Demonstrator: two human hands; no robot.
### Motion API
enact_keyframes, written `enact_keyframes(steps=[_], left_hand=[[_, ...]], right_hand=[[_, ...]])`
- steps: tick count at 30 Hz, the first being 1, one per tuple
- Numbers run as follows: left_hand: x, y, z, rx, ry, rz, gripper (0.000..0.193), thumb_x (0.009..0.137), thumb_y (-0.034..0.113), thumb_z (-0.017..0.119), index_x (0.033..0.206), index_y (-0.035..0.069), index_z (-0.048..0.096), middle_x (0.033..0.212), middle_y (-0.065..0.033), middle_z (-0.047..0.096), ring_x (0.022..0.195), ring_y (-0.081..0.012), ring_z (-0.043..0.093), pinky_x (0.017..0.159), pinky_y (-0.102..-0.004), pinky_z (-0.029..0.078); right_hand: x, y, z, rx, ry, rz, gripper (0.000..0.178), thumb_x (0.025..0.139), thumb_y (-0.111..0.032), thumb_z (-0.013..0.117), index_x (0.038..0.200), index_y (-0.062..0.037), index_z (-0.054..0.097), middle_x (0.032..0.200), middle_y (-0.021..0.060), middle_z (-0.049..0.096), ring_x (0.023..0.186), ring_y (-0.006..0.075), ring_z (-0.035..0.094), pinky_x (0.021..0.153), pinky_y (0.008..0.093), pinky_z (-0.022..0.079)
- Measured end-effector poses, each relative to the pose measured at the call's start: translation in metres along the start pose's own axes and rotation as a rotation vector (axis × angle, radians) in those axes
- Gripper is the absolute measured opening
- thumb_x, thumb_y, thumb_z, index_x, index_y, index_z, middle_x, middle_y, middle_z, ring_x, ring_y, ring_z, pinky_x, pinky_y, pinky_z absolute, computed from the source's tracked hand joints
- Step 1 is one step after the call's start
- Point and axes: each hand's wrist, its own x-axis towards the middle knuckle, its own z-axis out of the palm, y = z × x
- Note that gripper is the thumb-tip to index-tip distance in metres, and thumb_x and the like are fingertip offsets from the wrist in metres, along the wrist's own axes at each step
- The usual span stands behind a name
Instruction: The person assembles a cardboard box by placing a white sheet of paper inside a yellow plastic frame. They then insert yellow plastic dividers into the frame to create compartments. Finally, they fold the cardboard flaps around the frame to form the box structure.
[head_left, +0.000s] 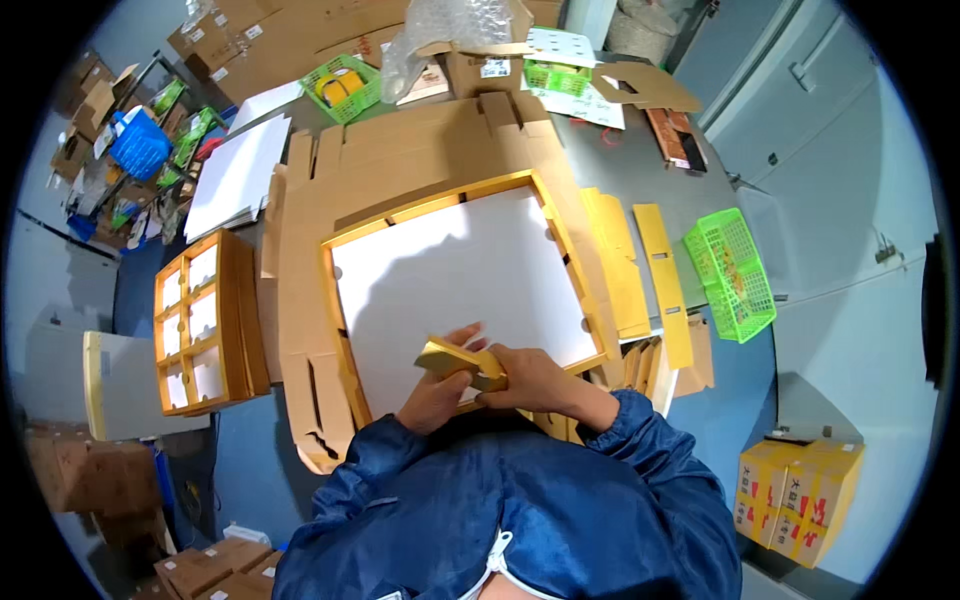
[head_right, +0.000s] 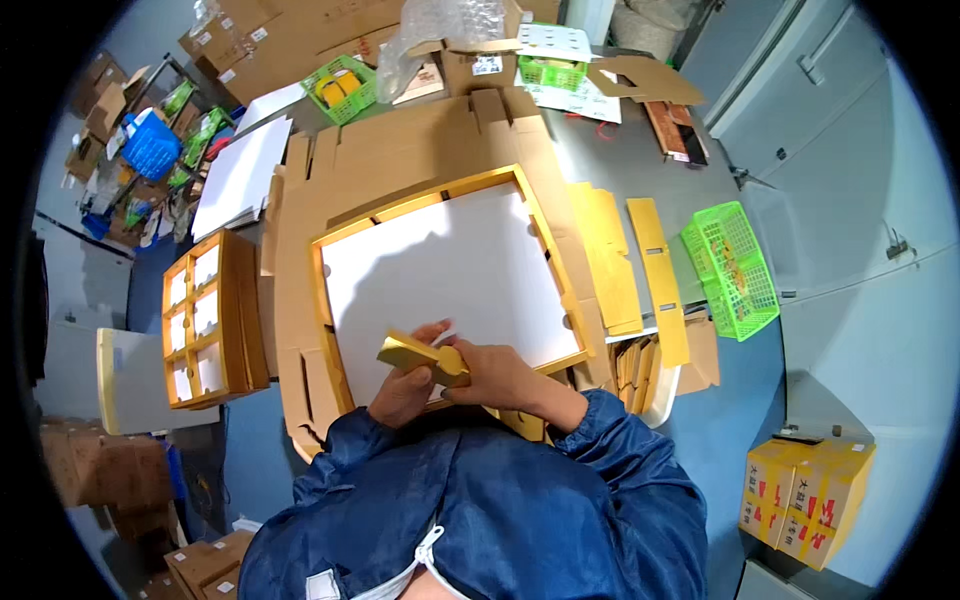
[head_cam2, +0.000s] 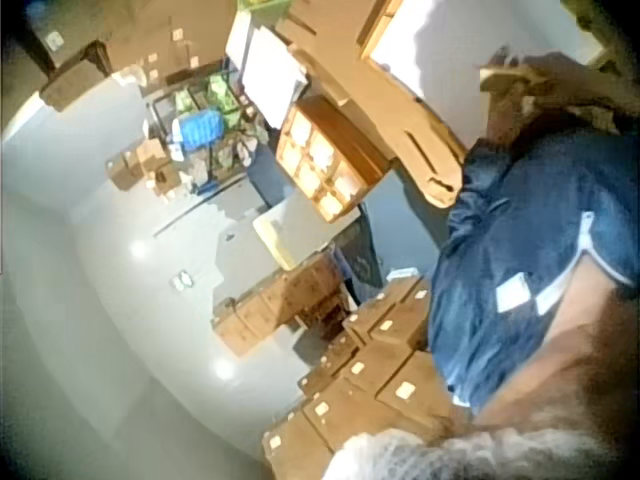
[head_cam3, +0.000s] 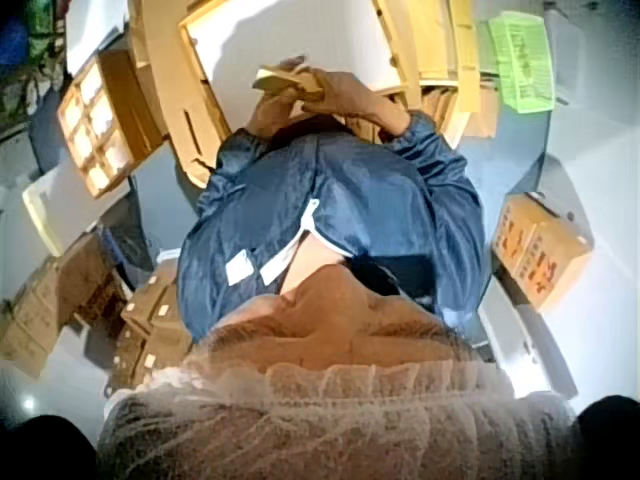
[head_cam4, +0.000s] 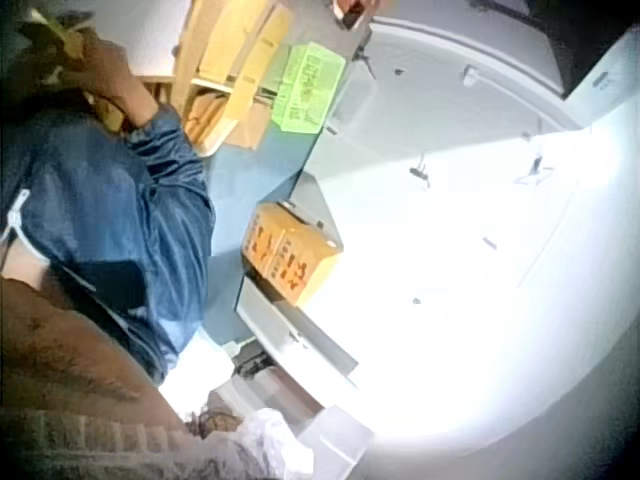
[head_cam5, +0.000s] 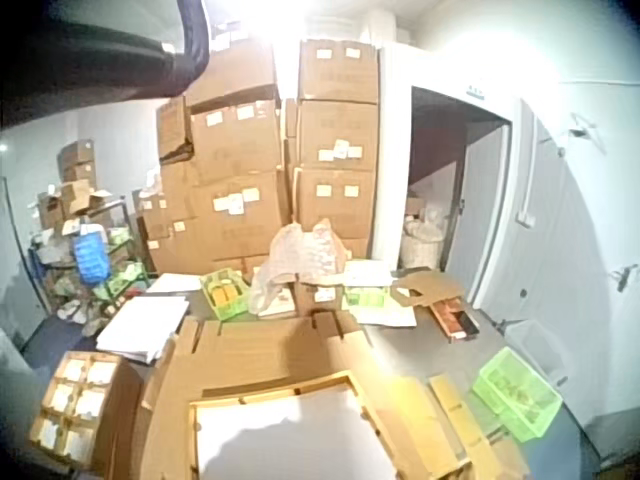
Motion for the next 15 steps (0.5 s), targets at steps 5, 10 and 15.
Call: enact_keyframes(steps=[5,10,15], left_hand=[[0.018,0.033,-0.020,-0.186,-0.040,0.084,0.039,0.087,0.028,0.062,0.119,0.013,0.047,0.132,-0.0150,0.046,0.126,-0.0322,0.040,0.107,-0.0468,0.031],[0.022,0.032,-0.029,-0.103,-0.056,0.009,0.032,0.091,0.025,0.055,0.118,0.010,0.047,0.126,-0.0157,0.051,0.118,-0.0306,0.049,0.101,-0.0437,0.039],[0.028,0.053,-0.053,-0.133,0.101,0.177,0.035,0.097,0.031,0.045,0.122,0.007,0.046,0.123,-0.0131,0.054,0.111,-0.0276,0.054,0.095,-0.0411,0.045]], right_hand=[[-0.002,0.024,0.002,0.069,0.185,-0.213,0.080,0.069,-0.035,0.075,0.129,0.0027,0.039,0.115,0.0247,0.055,0.108,0.0355,0.054,0.090,0.0380,0.043],[0.001,0.013,0.007,0.190,-0.186,0.240,0.077,0.072,-0.032,0.074,0.130,0.0043,0.038,0.119,0.0257,0.054,0.110,0.0365,0.053,0.093,0.0364,0.043],[-0.014,0.040,-0.015,0.354,-0.080,-0.068,0.095,0.071,-0.028,0.077,0.140,0.0040,0.020,0.135,0.0241,0.041,0.123,0.0316,0.045,0.099,0.0341,0.039]])
